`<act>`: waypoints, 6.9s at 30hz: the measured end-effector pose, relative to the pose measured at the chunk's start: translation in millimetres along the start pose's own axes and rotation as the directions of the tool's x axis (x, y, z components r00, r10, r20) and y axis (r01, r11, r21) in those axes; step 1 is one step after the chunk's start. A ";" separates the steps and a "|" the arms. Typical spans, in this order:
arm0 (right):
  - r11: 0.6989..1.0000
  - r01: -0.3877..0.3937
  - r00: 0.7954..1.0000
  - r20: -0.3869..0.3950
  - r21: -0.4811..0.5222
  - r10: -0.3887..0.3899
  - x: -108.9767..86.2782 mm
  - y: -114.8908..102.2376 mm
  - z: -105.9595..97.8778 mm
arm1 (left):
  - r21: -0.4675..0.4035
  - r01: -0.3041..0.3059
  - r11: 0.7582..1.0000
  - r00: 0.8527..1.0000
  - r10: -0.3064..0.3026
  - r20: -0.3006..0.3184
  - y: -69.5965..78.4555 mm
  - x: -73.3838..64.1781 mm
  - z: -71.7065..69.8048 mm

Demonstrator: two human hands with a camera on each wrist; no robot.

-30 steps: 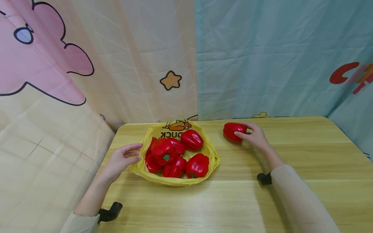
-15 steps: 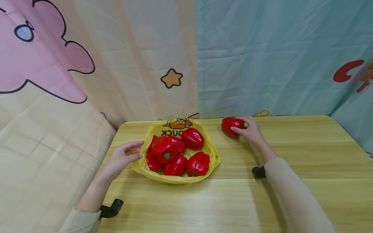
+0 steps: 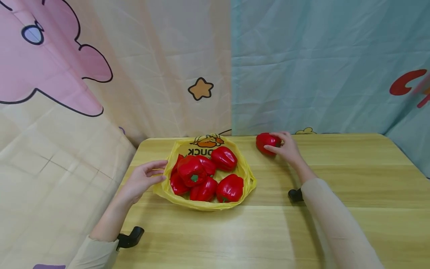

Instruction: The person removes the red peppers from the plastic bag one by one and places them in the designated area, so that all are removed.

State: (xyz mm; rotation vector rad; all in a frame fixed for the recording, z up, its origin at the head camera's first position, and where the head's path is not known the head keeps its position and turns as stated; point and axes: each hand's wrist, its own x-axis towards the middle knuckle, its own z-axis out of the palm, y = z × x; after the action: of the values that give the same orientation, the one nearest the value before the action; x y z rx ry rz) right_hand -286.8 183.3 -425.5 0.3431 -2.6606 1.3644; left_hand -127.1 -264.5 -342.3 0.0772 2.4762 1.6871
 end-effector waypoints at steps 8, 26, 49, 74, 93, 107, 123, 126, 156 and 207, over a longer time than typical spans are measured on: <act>1.000 0.021 1.000 0.007 -0.023 -0.021 -0.8 0.1 2.3 | -0.015 0.005 1.000 1.000 -0.005 -0.001 -0.5 -0.1 1.0; 0.996 0.067 0.996 0.056 0.062 -0.071 -1.7 -17.0 -11.5 | -0.016 0.003 1.000 1.000 -0.003 -0.005 1.2 -1.2 -0.7; 0.950 0.303 0.926 0.213 0.073 -0.312 -8.5 -91.6 -4.8 | -0.030 0.008 1.000 1.000 -0.008 -0.008 1.4 -2.2 -0.7; 0.915 0.292 0.823 0.414 0.279 -0.389 -9.4 -145.7 29.9 | -0.023 0.017 1.000 1.000 -0.018 -0.011 1.4 -3.9 -1.6; 0.908 0.314 0.716 0.558 0.278 -0.419 -6.3 -172.6 66.5 | -0.025 0.015 1.000 1.000 -0.016 -0.011 -2.2 -1.9 -1.6; 0.914 0.289 0.642 0.650 0.285 -0.406 -7.1 -184.1 88.9 | -0.035 0.016 0.999 1.000 -0.017 -0.007 -0.6 -3.8 -1.9; 0.941 0.165 0.638 0.696 0.295 -0.330 -9.5 -179.2 107.1 | -0.040 0.015 0.999 1.000 -0.015 -0.004 -4.6 -3.6 -3.1; 0.944 0.082 0.621 0.724 0.321 -0.300 -8.6 -177.2 110.6 | -0.039 0.014 0.999 1.000 -0.014 -0.006 -5.0 -3.4 -3.3; 0.893 -0.067 0.579 0.746 0.445 -0.329 -10.4 -172.7 126.2 | -0.048 0.020 0.999 1.000 -0.020 -0.004 -6.9 -2.2 -3.9; 0.872 0.031 0.708 0.605 0.489 -0.364 -13.8 -173.4 53.6 | -0.050 0.003 0.999 1.000 -0.004 -0.018 -6.0 -1.9 -2.5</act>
State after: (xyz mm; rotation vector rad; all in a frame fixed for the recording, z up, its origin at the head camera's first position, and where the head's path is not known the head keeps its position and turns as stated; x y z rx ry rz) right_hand -229.0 43.7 -323.9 1.4182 -2.6093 2.0808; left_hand -125.4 -269.2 -346.8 0.0521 2.4438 1.7546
